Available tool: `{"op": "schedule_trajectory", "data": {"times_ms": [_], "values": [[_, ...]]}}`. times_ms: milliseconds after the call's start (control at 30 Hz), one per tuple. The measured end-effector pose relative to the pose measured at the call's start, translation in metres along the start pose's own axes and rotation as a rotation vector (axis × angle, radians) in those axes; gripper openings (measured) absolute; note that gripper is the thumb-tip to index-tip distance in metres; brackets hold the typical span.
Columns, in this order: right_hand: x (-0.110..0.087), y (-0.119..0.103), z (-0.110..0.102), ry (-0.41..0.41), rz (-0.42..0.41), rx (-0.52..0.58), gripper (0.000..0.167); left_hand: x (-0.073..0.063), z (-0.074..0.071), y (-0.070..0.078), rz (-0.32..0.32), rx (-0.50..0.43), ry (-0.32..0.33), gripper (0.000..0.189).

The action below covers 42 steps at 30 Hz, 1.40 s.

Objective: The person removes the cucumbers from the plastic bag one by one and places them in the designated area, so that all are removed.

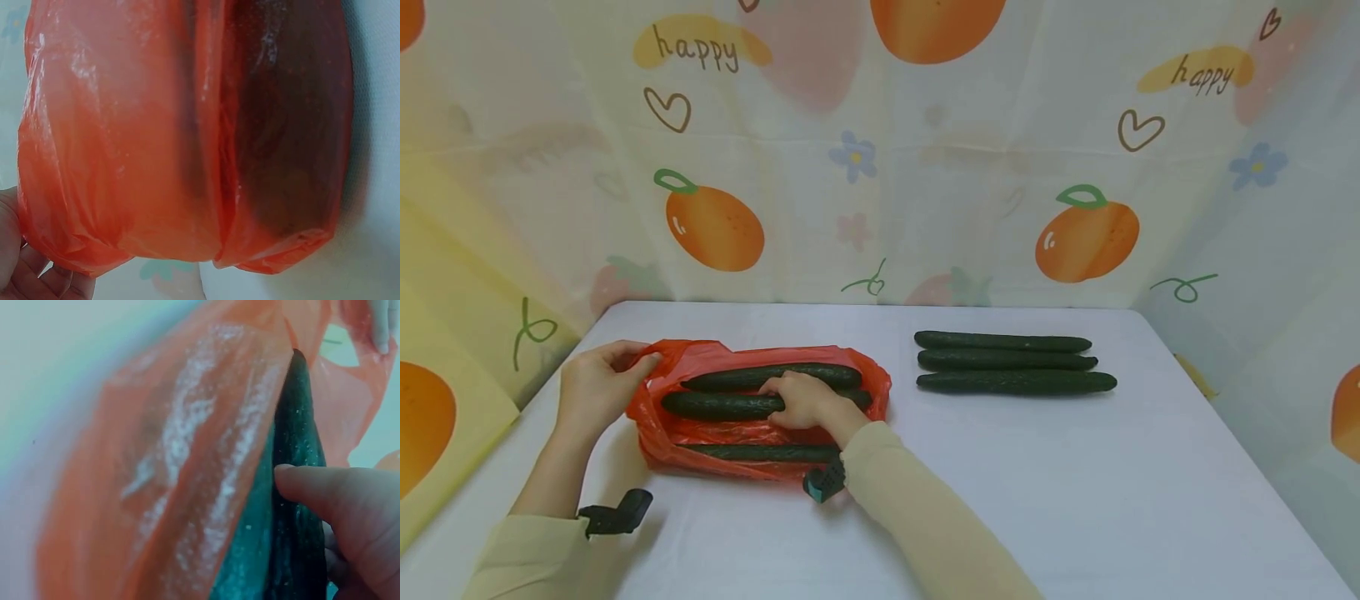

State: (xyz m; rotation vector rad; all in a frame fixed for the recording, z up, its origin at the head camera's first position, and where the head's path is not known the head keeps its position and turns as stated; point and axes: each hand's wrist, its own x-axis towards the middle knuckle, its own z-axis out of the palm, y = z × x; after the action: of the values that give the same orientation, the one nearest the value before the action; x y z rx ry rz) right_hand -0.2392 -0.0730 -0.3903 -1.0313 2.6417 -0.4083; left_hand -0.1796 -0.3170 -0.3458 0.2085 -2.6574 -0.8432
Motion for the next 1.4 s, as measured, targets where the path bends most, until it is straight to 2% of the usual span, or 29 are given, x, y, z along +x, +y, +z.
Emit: {"op": "schedule_trajectory", "data": {"times_ms": [333, 600, 900, 1033, 1400], "values": [[0.000, -0.001, 0.002, 0.037, 0.015, -0.002, 0.040, 0.000, -0.002, -0.002, 0.026, 0.021, 0.047, 0.031], [-0.005, 0.004, 0.001, 0.058, -0.054, 0.023, 0.038, -0.002, -0.004, -0.003, 0.042, 0.043, 0.072, 0.029], [-0.012, 0.007, -0.004, 0.071, -0.148, 0.042, 0.038, -0.004, -0.005, -0.006, 0.016, 0.037, 0.057, 0.032], [-0.016, 0.010, -0.005, 0.092, -0.175, 0.078, 0.037, -0.005, -0.007, -0.006, 0.000, 0.038, 0.046, 0.033], [-0.029, 0.015, -0.007, 0.161, -0.173, 0.210, 0.039, -0.004, -0.009, -0.011, -0.001, 0.037, 0.047, 0.033]]}}
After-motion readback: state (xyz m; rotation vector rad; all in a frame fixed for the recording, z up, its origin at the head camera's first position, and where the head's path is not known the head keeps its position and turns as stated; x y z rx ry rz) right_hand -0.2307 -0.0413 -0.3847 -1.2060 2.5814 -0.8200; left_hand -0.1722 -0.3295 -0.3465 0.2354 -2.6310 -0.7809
